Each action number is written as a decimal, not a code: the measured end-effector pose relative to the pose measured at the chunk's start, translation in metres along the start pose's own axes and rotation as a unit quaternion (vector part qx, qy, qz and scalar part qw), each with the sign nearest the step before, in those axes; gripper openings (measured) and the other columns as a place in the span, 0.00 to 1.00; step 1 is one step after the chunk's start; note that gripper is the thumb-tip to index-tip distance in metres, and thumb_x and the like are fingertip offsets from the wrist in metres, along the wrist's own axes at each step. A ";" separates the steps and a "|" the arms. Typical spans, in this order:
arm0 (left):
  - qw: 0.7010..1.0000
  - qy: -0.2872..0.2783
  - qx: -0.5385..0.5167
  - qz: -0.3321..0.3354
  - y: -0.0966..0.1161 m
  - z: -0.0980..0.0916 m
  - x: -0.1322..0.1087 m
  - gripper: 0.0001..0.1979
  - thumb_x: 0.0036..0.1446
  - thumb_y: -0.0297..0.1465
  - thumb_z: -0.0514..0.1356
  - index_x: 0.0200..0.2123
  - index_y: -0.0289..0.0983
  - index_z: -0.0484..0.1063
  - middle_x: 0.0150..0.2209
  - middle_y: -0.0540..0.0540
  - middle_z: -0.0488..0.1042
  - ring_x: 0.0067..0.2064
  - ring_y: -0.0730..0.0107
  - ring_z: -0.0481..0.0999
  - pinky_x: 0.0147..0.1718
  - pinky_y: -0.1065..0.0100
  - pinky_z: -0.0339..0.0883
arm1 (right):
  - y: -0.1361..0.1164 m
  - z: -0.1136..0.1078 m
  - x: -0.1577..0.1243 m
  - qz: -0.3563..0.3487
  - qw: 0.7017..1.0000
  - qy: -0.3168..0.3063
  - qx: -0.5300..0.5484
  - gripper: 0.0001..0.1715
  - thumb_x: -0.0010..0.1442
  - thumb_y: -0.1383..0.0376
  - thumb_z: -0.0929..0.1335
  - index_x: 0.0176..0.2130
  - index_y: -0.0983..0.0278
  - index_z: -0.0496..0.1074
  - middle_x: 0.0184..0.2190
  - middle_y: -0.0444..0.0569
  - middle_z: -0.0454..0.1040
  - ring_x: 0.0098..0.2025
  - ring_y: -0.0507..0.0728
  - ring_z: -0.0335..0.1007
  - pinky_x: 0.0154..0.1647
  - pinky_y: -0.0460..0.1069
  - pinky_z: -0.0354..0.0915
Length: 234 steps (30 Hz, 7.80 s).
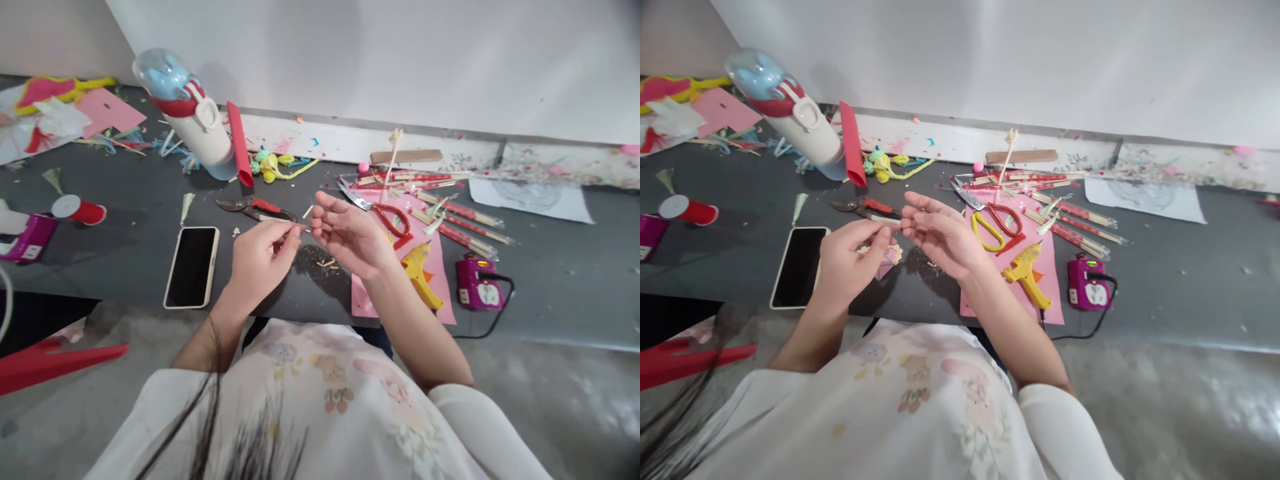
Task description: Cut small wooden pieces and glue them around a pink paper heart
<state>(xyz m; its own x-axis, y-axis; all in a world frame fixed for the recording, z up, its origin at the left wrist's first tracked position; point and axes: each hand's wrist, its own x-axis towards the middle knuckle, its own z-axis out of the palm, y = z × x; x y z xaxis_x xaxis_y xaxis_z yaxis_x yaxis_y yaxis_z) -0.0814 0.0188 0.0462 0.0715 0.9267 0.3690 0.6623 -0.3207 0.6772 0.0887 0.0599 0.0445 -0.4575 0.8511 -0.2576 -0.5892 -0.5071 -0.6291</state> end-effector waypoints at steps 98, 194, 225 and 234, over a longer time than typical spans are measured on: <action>0.862 -0.224 -0.399 -0.218 0.034 0.068 -0.007 0.13 0.48 0.42 0.70 0.32 0.39 0.78 0.25 0.50 0.74 0.19 0.80 0.65 0.16 0.73 0.58 | 0.018 -0.062 -0.110 -0.184 0.966 0.142 -0.113 0.24 0.63 0.44 0.63 0.52 0.51 0.71 0.55 0.46 0.73 0.54 0.58 0.71 0.51 0.55 0.69; 0.856 -0.217 -0.392 -0.257 0.011 0.101 0.002 0.14 0.41 0.33 0.72 0.31 0.34 0.75 0.27 0.47 0.78 0.27 0.73 0.77 0.30 0.69 0.74 | -0.002 -0.141 -0.149 -0.002 0.450 0.347 -0.823 0.23 0.62 0.60 0.64 0.52 0.71 0.69 0.41 0.65 0.73 0.44 0.69 0.70 0.46 0.60 0.65; 0.871 -0.143 -0.410 -0.230 0.027 0.093 -0.015 0.14 0.46 0.38 0.71 0.36 0.40 0.79 0.31 0.49 0.79 0.31 0.73 0.78 0.34 0.69 0.76 | 0.034 -0.105 -0.165 -0.097 0.942 0.155 -0.281 0.25 0.56 0.45 0.69 0.43 0.61 0.74 0.24 0.44 0.70 0.20 0.52 0.65 0.21 0.51 0.66; 0.859 -0.141 -0.456 -0.185 0.029 0.090 -0.017 0.11 0.48 0.34 0.71 0.37 0.39 0.80 0.30 0.50 0.79 0.29 0.76 0.78 0.32 0.72 0.76 | 0.038 -0.106 -0.162 -0.159 0.955 0.073 -0.241 0.19 0.61 0.51 0.68 0.43 0.63 0.74 0.20 0.42 0.69 0.17 0.50 0.62 0.18 0.47 0.58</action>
<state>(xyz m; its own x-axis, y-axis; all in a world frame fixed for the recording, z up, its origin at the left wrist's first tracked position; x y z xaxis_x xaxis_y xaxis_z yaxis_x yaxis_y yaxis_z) 0.0035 0.0117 0.0020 0.2443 0.9679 -0.0598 -0.1723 0.1040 0.9796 0.2107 -0.0834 -0.0153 -0.1889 0.9791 -0.0750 -0.2911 -0.1288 -0.9480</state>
